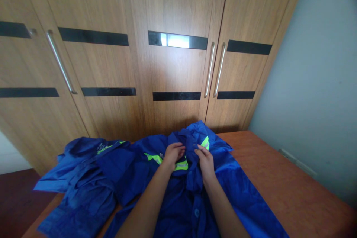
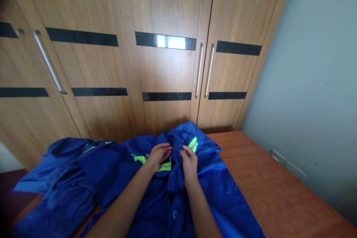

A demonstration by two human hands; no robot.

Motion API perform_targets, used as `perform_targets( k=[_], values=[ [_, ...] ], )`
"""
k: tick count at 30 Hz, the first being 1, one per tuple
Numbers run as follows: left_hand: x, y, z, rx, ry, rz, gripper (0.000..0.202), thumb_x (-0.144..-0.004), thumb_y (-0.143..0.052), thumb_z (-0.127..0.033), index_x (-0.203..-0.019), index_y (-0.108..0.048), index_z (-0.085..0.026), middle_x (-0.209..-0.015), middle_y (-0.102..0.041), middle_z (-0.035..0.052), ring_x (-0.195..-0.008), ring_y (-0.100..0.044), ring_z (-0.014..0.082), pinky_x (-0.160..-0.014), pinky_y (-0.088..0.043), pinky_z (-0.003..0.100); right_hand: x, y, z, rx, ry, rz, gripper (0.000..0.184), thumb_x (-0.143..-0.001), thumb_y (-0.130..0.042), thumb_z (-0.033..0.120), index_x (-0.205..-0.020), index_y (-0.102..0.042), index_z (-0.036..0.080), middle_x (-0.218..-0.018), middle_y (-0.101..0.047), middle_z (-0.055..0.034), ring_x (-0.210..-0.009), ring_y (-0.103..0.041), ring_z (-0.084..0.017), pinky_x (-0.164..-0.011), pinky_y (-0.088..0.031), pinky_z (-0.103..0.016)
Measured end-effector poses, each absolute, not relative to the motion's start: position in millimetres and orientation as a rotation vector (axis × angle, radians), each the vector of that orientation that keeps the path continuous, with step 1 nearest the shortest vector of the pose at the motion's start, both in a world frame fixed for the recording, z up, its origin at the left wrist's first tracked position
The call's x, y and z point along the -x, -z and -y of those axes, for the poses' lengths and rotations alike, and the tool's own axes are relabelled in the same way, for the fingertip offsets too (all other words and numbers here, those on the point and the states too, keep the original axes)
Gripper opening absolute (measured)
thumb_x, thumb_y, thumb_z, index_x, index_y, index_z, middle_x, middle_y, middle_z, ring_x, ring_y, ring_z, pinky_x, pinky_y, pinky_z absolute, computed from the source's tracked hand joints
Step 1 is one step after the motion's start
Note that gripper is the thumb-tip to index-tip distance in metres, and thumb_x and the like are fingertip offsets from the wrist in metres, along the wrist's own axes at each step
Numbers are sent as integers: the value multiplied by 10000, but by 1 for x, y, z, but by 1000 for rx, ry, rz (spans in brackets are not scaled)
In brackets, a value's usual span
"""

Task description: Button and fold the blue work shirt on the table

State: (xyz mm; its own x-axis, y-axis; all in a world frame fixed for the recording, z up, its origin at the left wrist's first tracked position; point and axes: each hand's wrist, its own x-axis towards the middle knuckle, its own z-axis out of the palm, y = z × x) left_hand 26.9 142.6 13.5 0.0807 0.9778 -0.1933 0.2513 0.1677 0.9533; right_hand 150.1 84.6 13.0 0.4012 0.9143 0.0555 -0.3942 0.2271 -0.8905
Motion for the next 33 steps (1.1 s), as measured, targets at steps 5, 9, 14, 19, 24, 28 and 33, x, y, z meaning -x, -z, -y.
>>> perform_targets(
  k=[5,9,14,19,24,28,33],
  values=[
    [-29,-6,-144,-1376,-770,-1397,292,-897,-556,-325,-1128,-571,-147,-1092,-619,72,-901,-626,177,-766,-543,371,-149,-14,-83,935,-1009,685,274,-584,-726,323,-822,-756,192,-700,-715,-11,-658,-626,-186,-649,-493,-302],
    [-29,-3,-144,-1570,-626,-1462,274,-890,-566,-325,-1103,-588,-154,-1103,-619,67,-927,-619,186,-790,-533,382,-148,-13,-84,948,-997,677,277,-574,-725,321,-817,-752,190,-704,-717,-13,-667,-627,-186,-648,-495,-298],
    [-32,-10,-140,-1828,-484,-1538,256,-874,-590,-329,-1062,-607,-156,-1082,-630,59,-964,-616,198,-828,-514,397,-149,-13,-85,961,-991,686,289,-574,-726,323,-826,-749,184,-738,-724,-20,-699,-636,-191,-691,-503,-311],
    [-39,-18,-129,-1981,-426,-1660,248,-863,-593,-373,-977,-639,-158,-1021,-670,67,-974,-631,206,-871,-482,407,-149,-14,-84,963,-982,701,286,-588,-715,330,-831,-751,184,-751,-725,-24,-713,-638,-196,-699,-507,-316],
    [-41,-22,-124,-2063,-466,-1739,153,-799,-617,-312,-817,-676,-172,-938,-712,170,-923,-675,283,-761,-469,327,-149,-14,-84,1007,-926,750,311,-607,-695,360,-853,-745,176,-745,-716,-26,-681,-624,-189,-634,-499,-297],
    [-27,-32,-125,-2085,-557,-1845,139,-826,-541,-268,-839,-649,-182,-915,-714,140,-895,-673,268,-724,-452,308,-149,-13,-86,1052,-857,798,315,-631,-663,360,-868,-730,165,-702,-692,-14,-629,-592,-171,-591,-474,-281],
    [-11,-66,-117,-2098,-716,-1985,152,-873,-474,-278,-933,-592,-203,-888,-693,92,-870,-655,241,-737,-427,302,-146,-15,-83,1119,-721,905,261,-637,-641,299,-848,-725,170,-589,-603,26,-561,-520,-150,-598,-441,-278]
  ],
)
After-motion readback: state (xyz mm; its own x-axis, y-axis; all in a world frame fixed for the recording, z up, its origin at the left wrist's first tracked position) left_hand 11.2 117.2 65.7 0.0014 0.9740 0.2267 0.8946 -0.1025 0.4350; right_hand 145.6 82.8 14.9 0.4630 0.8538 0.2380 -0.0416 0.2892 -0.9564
